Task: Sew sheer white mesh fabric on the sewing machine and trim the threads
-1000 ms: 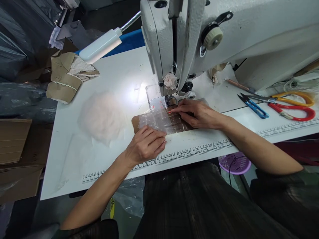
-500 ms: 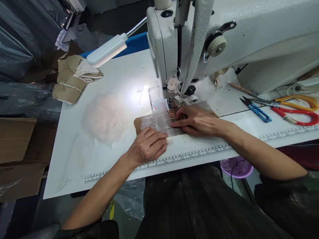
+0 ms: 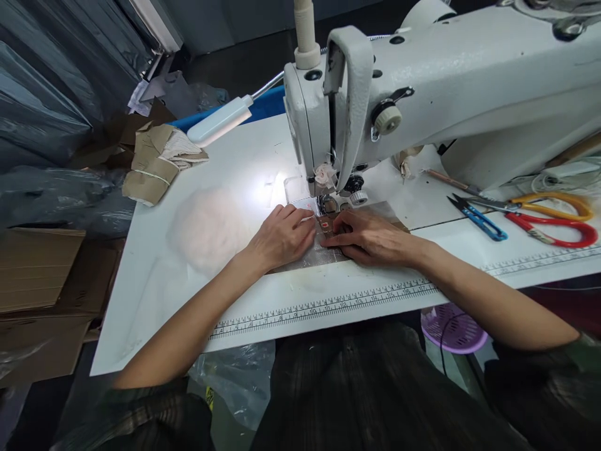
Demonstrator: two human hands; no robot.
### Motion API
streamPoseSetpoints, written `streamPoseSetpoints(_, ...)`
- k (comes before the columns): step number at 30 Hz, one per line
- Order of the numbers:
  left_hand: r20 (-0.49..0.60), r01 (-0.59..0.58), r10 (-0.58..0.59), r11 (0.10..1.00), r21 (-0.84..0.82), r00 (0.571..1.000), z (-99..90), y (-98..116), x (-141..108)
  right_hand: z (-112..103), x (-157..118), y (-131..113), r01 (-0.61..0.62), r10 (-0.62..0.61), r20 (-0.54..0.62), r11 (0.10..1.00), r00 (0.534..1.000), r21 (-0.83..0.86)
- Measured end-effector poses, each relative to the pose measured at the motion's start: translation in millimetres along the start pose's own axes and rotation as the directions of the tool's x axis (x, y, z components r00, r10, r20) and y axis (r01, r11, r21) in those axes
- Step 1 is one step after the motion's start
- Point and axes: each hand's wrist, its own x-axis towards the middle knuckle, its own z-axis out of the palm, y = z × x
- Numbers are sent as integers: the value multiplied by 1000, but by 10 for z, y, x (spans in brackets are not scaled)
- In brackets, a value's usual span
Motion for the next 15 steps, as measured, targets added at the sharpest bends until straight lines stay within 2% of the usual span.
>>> streamPoseSetpoints(5,153,35,-38,999,23,988,-12,32,-1,22,-5,1,-16,16,-5,1000,1000,12)
streamPoseSetpoints(8,205,56,-74,994,90,976,-12,20,61,69,-11,25,-59,60,-53,998,997,31)
streamPoseSetpoints(12,229,49,-81,989,139,970,42,-84,185,129,-16,62,-128,132,-127,991,983,43)
streamPoseSetpoints(15,205,81,-102,991,109,973,74,-140,203,142,-18,69,-139,143,-137,989,980,42)
